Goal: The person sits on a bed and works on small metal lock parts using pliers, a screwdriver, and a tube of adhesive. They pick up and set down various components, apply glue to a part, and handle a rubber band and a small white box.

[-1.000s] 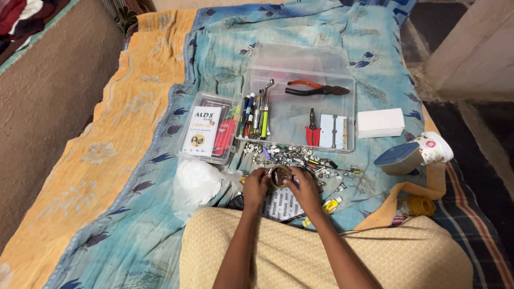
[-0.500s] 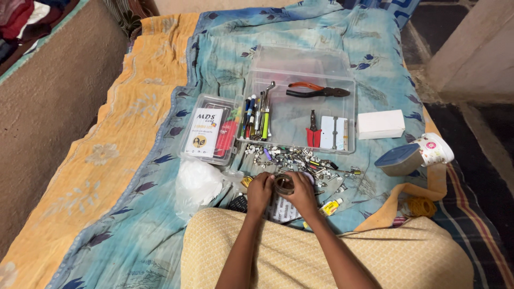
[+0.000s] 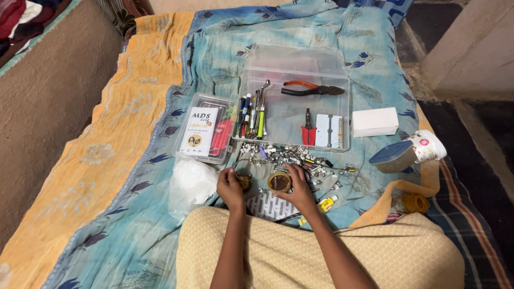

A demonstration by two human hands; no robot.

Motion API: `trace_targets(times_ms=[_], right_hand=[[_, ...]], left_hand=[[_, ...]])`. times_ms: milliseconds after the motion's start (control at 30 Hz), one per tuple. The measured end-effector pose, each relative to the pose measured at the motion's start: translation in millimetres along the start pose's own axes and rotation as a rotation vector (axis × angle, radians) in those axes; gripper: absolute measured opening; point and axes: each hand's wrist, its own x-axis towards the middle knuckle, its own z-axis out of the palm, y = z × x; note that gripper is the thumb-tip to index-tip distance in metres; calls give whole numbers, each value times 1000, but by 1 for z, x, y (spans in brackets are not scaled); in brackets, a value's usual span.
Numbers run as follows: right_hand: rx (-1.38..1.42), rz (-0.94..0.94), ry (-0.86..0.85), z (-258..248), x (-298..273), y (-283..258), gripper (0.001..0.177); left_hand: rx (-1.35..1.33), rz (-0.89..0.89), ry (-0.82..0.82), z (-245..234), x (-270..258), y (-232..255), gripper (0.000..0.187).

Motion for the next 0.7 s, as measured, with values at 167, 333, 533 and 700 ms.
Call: trace_targets(times_ms=[167,333,533,700], right_hand=[[204,39,-118,3,2,12,102],[475,168,-135,0,-2,18,100],[735,147,-151,-4,3,-1,99],[792,42,-176,-9,3,-26,107]], left_hand=[[182,-53,-87,-4,0,-5,24],[379,483,56,-7,-18,-1,26],[-111,-6,-449,-4,-43,25,36],[-413,-374,-883,1,-45,34,57]])
